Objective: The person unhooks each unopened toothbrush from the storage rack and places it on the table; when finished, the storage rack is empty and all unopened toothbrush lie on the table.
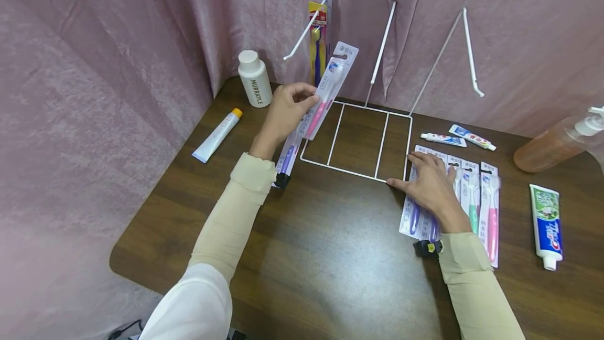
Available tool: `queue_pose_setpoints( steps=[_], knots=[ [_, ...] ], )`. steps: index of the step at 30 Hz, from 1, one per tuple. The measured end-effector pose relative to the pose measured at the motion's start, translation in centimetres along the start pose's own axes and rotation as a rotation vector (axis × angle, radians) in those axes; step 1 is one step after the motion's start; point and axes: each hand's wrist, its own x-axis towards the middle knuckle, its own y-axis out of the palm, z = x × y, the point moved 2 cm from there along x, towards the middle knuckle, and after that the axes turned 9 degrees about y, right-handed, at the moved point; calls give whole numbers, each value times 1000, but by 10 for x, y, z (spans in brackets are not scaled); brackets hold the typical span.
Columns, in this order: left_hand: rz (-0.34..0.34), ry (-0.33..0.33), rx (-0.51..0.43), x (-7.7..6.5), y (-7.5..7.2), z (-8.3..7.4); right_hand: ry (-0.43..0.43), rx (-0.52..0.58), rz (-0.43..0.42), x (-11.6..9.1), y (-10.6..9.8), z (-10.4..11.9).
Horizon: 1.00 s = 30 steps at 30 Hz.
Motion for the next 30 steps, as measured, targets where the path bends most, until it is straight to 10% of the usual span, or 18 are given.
queue_pose_setpoints(
  steps=[30],
  knots=[
    [203,-316,88,-59,-51,73,-4,3,-1,2,-4,-10]
  ],
)
